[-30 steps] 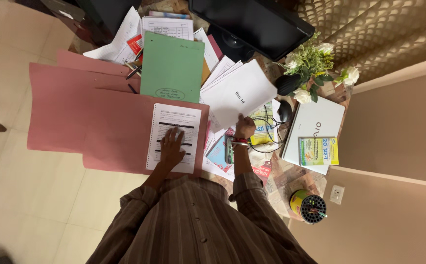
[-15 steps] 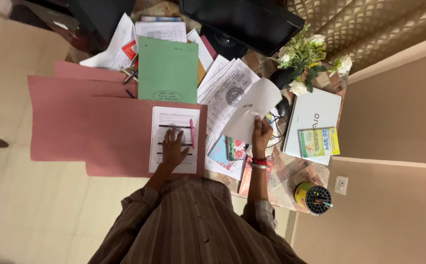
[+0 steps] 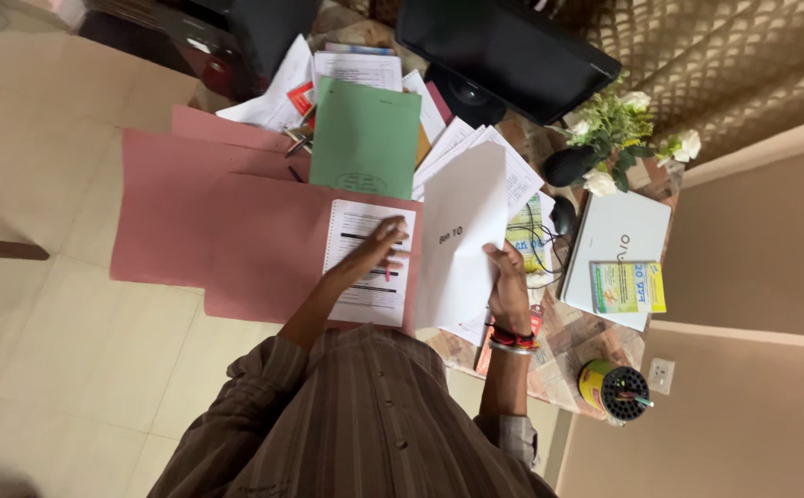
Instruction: The person sorts through a pile of papers on a cluttered desk, picking up sheets, flipping them over, and placing them into a pink folder. The person handles multiple documents and folders, occasionally adjusting their position on the desk.
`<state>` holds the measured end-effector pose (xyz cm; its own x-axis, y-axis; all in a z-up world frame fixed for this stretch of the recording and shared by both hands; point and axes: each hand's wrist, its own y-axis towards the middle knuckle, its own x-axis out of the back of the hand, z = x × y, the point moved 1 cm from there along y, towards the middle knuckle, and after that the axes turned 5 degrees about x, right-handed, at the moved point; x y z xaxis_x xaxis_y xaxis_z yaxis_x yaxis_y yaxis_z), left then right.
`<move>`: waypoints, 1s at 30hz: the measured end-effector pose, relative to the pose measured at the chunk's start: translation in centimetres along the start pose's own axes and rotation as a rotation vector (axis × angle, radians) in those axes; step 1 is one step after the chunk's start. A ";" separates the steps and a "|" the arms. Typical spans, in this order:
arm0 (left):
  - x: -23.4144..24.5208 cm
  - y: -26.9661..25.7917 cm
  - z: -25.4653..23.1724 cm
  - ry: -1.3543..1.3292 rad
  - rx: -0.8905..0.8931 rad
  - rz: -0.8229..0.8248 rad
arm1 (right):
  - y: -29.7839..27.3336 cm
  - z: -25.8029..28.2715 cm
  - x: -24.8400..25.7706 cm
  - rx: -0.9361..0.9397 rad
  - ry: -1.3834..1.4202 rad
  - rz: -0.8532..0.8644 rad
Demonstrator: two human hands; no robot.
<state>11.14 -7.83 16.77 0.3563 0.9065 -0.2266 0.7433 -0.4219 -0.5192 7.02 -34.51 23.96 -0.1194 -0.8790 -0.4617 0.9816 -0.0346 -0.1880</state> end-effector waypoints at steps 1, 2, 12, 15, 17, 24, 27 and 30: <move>-0.3 -0.2 0.2 -0.058 0.049 0.028 | -0.2 0.3 -0.4 -0.007 0.009 -0.023; -0.8 -0.6 0.6 -0.114 0.098 0.060 | -0.5 0.7 -0.9 0.010 -0.002 0.001; 1.7 -6.7 -4.9 -0.150 -0.768 -0.251 | -4.2 6.1 -6.7 0.248 -0.507 0.018; 3.0 -8.7 -6.0 -0.096 -0.758 -0.243 | -4.1 6.3 -8.9 0.319 -0.515 0.054; 3.2 -9.1 -6.2 -0.093 -0.714 -0.290 | -4.3 6.0 -9.5 0.346 -0.504 0.046; 1.7 -10.3 -5.7 0.091 -0.804 -0.621 | -4.1 3.1 -10.9 0.475 -0.709 -0.016; -0.2 -10.2 -5.8 -0.020 -0.729 -0.180 | -4.1 3.2 -13.3 0.609 -0.873 0.070; -1.5 -10.2 -5.5 -0.223 -0.715 0.056 | -4.9 3.3 -17.2 0.717 -1.030 0.231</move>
<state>6.13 -4.93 26.97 0.3374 0.8331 -0.4384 0.9413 -0.3060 0.1428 4.72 -20.74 35.69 -0.0812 -0.8487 0.5227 0.8628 0.2027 0.4631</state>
